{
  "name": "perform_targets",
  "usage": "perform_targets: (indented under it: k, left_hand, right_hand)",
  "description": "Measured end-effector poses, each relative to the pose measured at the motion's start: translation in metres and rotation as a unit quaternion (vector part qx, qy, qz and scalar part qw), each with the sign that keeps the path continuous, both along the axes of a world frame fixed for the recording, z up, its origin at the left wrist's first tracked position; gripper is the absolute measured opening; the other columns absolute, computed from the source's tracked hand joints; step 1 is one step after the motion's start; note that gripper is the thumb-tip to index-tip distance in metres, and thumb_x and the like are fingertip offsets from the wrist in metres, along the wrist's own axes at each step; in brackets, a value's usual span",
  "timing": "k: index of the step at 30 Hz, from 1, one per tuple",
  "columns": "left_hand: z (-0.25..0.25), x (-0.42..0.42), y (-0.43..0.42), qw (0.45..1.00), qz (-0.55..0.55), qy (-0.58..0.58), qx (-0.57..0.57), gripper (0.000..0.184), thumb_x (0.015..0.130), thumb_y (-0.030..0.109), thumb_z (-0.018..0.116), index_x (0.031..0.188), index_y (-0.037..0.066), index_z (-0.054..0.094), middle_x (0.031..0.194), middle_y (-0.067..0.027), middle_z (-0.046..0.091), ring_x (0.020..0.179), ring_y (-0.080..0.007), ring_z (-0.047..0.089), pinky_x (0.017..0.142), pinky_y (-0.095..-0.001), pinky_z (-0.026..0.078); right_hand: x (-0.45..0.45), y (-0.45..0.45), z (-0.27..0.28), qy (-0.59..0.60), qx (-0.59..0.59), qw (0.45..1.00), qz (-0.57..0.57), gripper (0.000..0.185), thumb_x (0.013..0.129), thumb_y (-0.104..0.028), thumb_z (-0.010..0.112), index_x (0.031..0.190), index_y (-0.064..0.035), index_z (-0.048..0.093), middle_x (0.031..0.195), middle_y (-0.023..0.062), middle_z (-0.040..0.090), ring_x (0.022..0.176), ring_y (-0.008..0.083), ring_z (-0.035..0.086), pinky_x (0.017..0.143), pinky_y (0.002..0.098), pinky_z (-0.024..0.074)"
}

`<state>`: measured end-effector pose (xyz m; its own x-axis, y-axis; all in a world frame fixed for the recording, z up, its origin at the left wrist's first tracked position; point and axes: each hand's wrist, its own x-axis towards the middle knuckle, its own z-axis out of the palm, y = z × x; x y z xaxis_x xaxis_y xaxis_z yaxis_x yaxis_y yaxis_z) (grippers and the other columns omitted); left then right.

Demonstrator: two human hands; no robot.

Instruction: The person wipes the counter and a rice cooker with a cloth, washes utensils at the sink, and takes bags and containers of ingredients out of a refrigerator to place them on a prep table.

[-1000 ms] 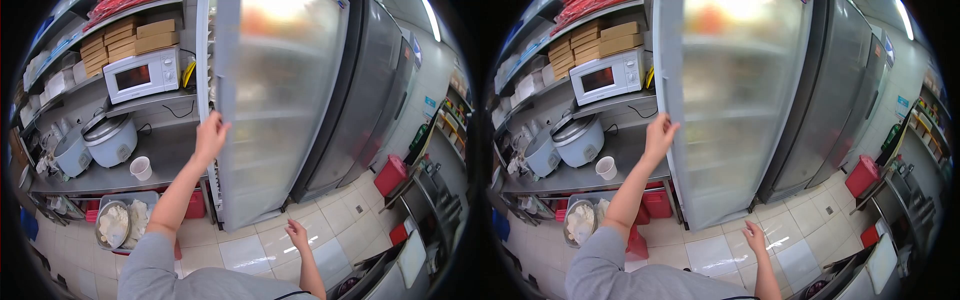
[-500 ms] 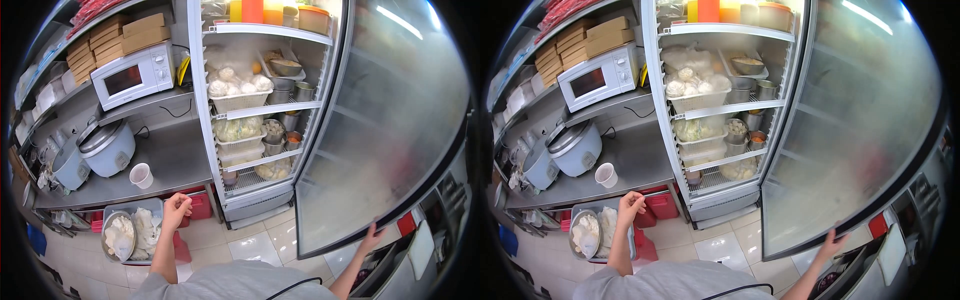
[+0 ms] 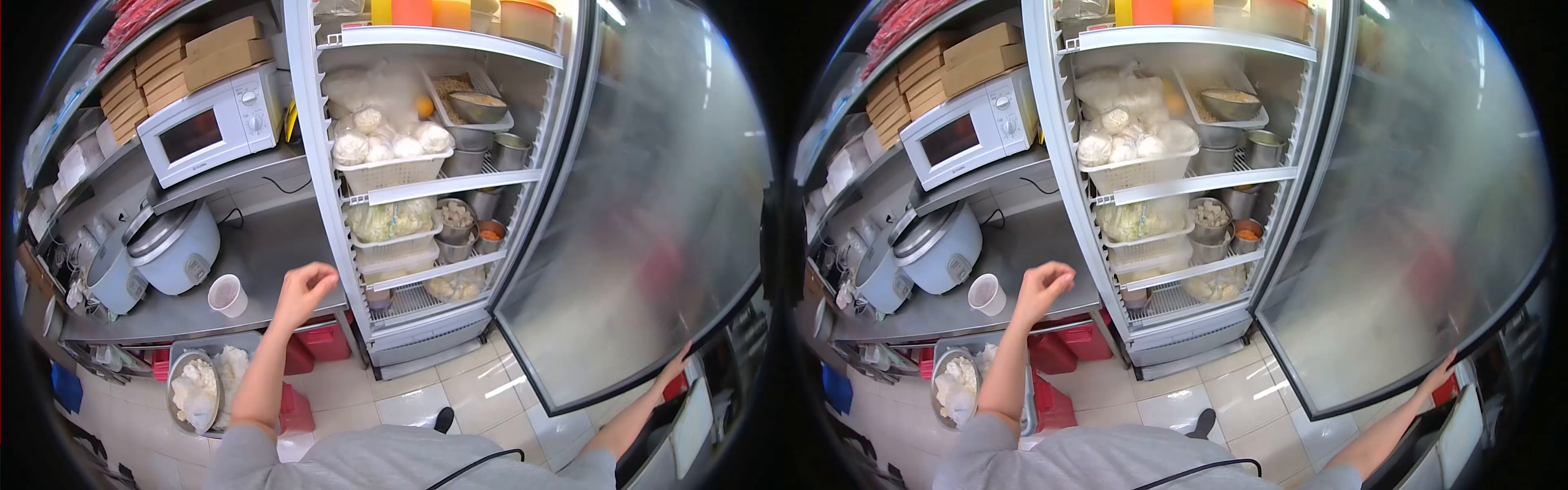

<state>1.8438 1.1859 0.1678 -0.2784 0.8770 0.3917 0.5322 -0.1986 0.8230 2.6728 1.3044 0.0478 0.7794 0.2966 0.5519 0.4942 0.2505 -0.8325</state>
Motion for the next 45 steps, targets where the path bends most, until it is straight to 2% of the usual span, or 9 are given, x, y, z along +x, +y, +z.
perform_targets:
  k: [10,16,21,25,27,29,40,42,45]
  left_hand:
    - [0.125,0.065,0.257,0.918,0.017,0.352,0.183,0.018,0.078,0.012,0.05,0.089,0.003,0.061,0.089,-0.0142,0.06,0.082,-0.0298,0.057,0.073,-0.0351,0.044]
    - [0.17,0.027,0.409,0.897,0.089,0.422,-0.099,0.031,0.078,0.018,0.047,0.106,0.009,0.056,0.107,-0.0145,0.055,0.102,-0.0286,0.05,0.086,-0.0361,0.04]
    - [0.185,-0.036,0.452,0.753,0.209,0.6,-0.172,0.061,0.069,0.03,0.061,0.125,0.019,0.039,0.135,-0.0082,0.028,0.121,-0.0287,0.03,0.095,-0.039,0.033]
    - [0.187,-0.072,0.477,0.749,0.184,0.617,-0.154,0.068,0.06,0.034,0.068,0.121,0.018,0.044,0.13,-0.0116,0.033,0.118,-0.0328,0.033,0.092,-0.0442,0.034]
    - [0.196,-0.091,0.492,0.747,0.103,0.631,-0.179,0.072,0.06,0.032,0.069,0.125,0.018,0.04,0.132,-0.0099,0.033,0.118,-0.0299,0.034,0.094,-0.0381,0.033]
    - [0.207,-0.116,0.51,0.754,0.108,0.612,-0.211,0.068,0.062,0.031,0.068,0.123,0.018,0.041,0.127,-0.0122,0.038,0.116,-0.0296,0.037,0.093,-0.0375,0.034]
    - [0.224,-0.155,0.536,0.857,0.011,0.44,-0.27,0.059,0.067,0.032,0.064,0.12,0.012,0.045,0.125,-0.015,0.04,0.111,-0.0308,0.04,0.094,-0.0381,0.032]
    - [0.214,-0.115,0.517,0.819,0.21,0.513,-0.149,0.061,0.066,0.032,0.064,0.118,0.004,0.046,0.117,-0.0175,0.047,0.11,-0.0276,0.044,0.089,-0.0347,0.038]
    - [0.219,-0.112,0.525,0.82,0.185,0.505,-0.194,0.063,0.067,0.032,0.062,0.118,0.0,0.043,0.118,-0.0177,0.046,0.112,-0.0273,0.042,0.09,-0.0345,0.037]
  right_hand:
    - [0.073,0.054,-0.026,-0.066,-0.033,0.987,-0.144,0.043,0.087,-0.034,0.043,0.114,-0.0008,0.05,0.114,0.0174,0.05,0.103,0.0271,0.05,0.085,0.0301,0.0382]
    - [0.108,0.081,-0.033,-0.046,-0.017,0.989,-0.137,0.051,0.086,-0.038,0.044,0.114,0.0047,0.047,0.115,0.0195,0.049,0.1,0.0272,0.049,0.085,0.0316,0.038]
    - [0.15,0.091,-0.045,-0.14,-0.081,0.965,-0.208,0.049,0.087,-0.033,0.045,0.116,0.0059,0.044,0.118,0.0193,0.046,0.103,0.0264,0.048,0.09,0.0302,0.0352]
    - [0.132,0.095,-0.05,-0.097,0.006,0.983,-0.159,0.055,0.085,-0.036,0.046,0.121,0.005,0.036,0.12,0.0229,0.042,0.107,0.0347,0.043,0.091,0.0357,0.0345]
    - [0.113,0.094,-0.034,-0.079,0.061,0.988,-0.116,0.06,0.084,-0.038,0.047,0.124,0.0045,0.032,0.121,0.0254,0.04,0.11,0.0403,0.039,0.091,0.0394,0.034]
    - [0.063,0.086,0.008,-0.062,-0.088,0.946,-0.305,0.053,0.087,-0.033,0.045,0.119,0.0078,0.037,0.117,0.0268,0.043,0.106,0.0376,0.044,0.09,0.0384,0.0348]
    - [0.029,0.065,0.024,-0.063,-0.065,0.938,-0.336,0.05,0.087,-0.031,0.046,0.116,0.0079,0.039,0.113,0.0267,0.046,0.102,0.0367,0.047,0.087,0.0379,0.0368]
    - [0.027,0.061,0.025,-0.066,-0.065,0.936,-0.338,0.049,0.086,-0.031,0.046,0.116,0.0079,0.04,0.113,0.0266,0.046,0.101,0.0366,0.047,0.087,0.0378,0.0372]
    - [0.026,0.06,0.027,-0.071,-0.065,0.936,-0.339,0.048,0.086,-0.03,0.046,0.115,0.0079,0.041,0.111,0.0266,0.047,0.1,0.0363,0.048,0.086,0.0377,0.0379]
